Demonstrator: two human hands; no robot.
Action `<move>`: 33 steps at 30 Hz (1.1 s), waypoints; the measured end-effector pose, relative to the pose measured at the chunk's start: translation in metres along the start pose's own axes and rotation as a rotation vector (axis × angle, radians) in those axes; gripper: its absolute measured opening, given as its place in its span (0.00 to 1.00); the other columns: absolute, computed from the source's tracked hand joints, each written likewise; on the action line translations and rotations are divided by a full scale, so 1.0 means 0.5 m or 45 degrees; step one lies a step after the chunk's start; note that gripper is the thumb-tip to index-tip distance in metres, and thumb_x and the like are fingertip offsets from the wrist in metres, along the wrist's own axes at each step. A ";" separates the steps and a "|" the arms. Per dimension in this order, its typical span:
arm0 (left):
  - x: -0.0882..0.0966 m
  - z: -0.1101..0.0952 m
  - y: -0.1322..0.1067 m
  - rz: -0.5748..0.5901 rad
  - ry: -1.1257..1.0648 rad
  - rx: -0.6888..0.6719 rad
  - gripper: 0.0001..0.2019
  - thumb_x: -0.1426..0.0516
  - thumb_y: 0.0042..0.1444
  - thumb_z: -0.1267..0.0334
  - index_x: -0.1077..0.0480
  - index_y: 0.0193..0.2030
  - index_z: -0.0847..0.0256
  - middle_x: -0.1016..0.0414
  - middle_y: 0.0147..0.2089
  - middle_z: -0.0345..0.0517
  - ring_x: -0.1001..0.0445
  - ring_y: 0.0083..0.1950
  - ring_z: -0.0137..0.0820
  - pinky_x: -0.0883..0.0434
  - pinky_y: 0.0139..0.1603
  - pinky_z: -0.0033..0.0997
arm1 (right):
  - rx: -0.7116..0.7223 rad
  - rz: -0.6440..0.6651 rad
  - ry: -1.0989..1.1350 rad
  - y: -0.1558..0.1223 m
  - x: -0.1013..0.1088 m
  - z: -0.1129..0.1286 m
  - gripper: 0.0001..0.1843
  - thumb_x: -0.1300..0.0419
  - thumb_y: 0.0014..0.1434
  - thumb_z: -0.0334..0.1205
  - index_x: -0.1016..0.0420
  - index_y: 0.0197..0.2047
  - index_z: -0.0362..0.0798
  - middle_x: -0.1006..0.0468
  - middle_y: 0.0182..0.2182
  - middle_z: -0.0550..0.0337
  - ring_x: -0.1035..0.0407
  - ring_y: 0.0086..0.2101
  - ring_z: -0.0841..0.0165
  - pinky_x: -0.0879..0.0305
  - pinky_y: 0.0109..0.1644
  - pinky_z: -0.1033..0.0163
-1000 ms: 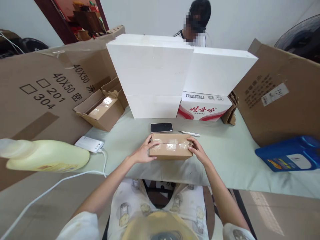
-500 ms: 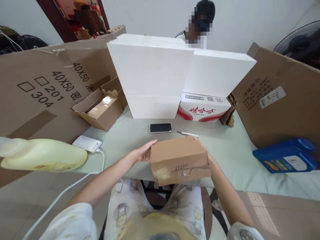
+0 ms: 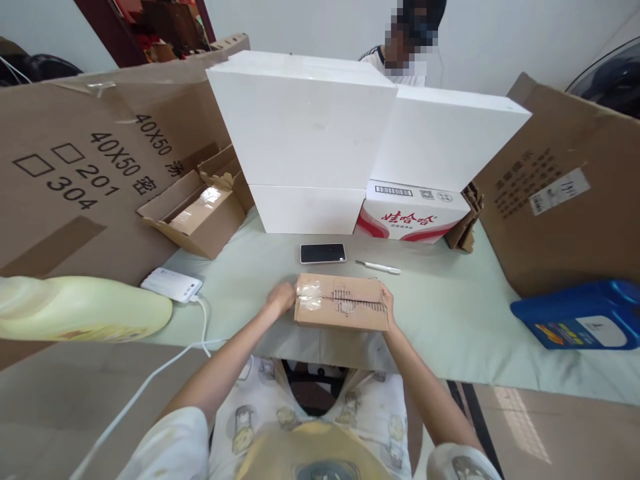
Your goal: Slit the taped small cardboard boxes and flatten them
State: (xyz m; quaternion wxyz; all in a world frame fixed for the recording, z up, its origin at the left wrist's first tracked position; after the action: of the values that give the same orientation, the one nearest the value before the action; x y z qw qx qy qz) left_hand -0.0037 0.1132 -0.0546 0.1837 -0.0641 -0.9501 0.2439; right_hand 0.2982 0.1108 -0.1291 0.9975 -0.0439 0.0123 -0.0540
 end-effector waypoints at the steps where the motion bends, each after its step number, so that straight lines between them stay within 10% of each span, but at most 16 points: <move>1: 0.009 -0.005 0.000 -0.110 -0.004 -0.091 0.20 0.40 0.67 0.54 0.30 0.60 0.61 0.27 0.61 0.53 0.26 0.60 0.43 0.25 0.59 0.51 | -0.011 -0.031 -0.039 0.007 0.003 -0.008 0.20 0.38 0.69 0.48 0.27 0.58 0.46 0.24 0.54 0.51 0.25 0.50 0.61 0.23 0.53 0.50; 5: 0.019 -0.015 -0.043 -0.399 -0.071 -0.529 0.21 0.44 0.68 0.48 0.30 0.60 0.59 0.38 0.71 0.56 0.39 0.73 0.48 0.38 0.72 0.59 | -0.014 -0.112 -0.190 0.021 0.019 -0.026 0.19 0.38 0.69 0.48 0.26 0.57 0.46 0.23 0.54 0.52 0.25 0.49 0.62 0.23 0.52 0.51; 9: -0.017 -0.003 -0.092 -0.265 -0.083 -0.819 0.25 0.37 0.56 0.44 0.27 0.54 0.57 0.48 0.76 0.58 0.51 0.79 0.54 0.43 0.76 0.54 | 0.082 -0.147 -0.383 0.032 0.059 -0.008 0.19 0.38 0.69 0.48 0.26 0.56 0.45 0.23 0.53 0.52 0.25 0.49 0.62 0.24 0.54 0.50; 15: -0.039 0.017 -0.094 -0.073 -0.098 -0.879 0.26 0.40 0.53 0.54 0.32 0.59 0.58 0.49 0.77 0.59 0.57 0.81 0.55 0.45 0.76 0.58 | 0.242 -0.154 -0.814 0.094 0.129 0.066 0.18 0.36 0.67 0.46 0.25 0.56 0.46 0.27 0.61 0.50 0.33 0.62 0.55 0.37 0.68 0.39; 22: -0.050 0.030 -0.092 -0.095 -0.152 -0.910 0.30 0.42 0.52 0.59 0.40 0.63 0.58 0.53 0.78 0.60 0.54 0.80 0.54 0.49 0.77 0.56 | 0.193 -0.023 -1.077 0.121 0.112 0.115 0.16 0.39 0.69 0.48 0.24 0.52 0.46 0.22 0.50 0.53 0.26 0.48 0.64 0.26 0.54 0.51; 27: -0.061 0.038 -0.092 -0.118 -0.168 -0.912 0.31 0.42 0.53 0.58 0.42 0.65 0.58 0.52 0.77 0.60 0.52 0.80 0.53 0.51 0.78 0.57 | 0.265 0.161 -0.988 0.060 0.102 0.210 0.21 0.43 0.66 0.57 0.26 0.49 0.48 0.24 0.31 0.60 0.32 0.30 0.65 0.30 0.37 0.57; 33: -0.054 0.042 -0.094 -0.072 -0.175 -0.925 0.33 0.42 0.54 0.57 0.43 0.67 0.58 0.52 0.78 0.59 0.54 0.80 0.53 0.51 0.79 0.56 | 0.314 0.713 -0.912 -0.067 0.037 0.361 0.26 0.44 0.64 0.64 0.18 0.45 0.52 0.18 0.35 0.56 0.26 0.33 0.61 0.30 0.38 0.58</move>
State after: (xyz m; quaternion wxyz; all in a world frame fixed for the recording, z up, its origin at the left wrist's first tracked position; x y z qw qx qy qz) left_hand 0.0119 0.0570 -0.0574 0.0916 -0.0822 -0.9862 -0.1106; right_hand 0.3182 0.0910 0.0531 0.9129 0.0640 -0.3279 0.2345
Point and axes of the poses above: each hand's wrist, its own y-axis towards the middle knuckle, its own x-axis out of the back of the hand, z = x × y, the point moved 3 cm from there along y, towards the middle knuckle
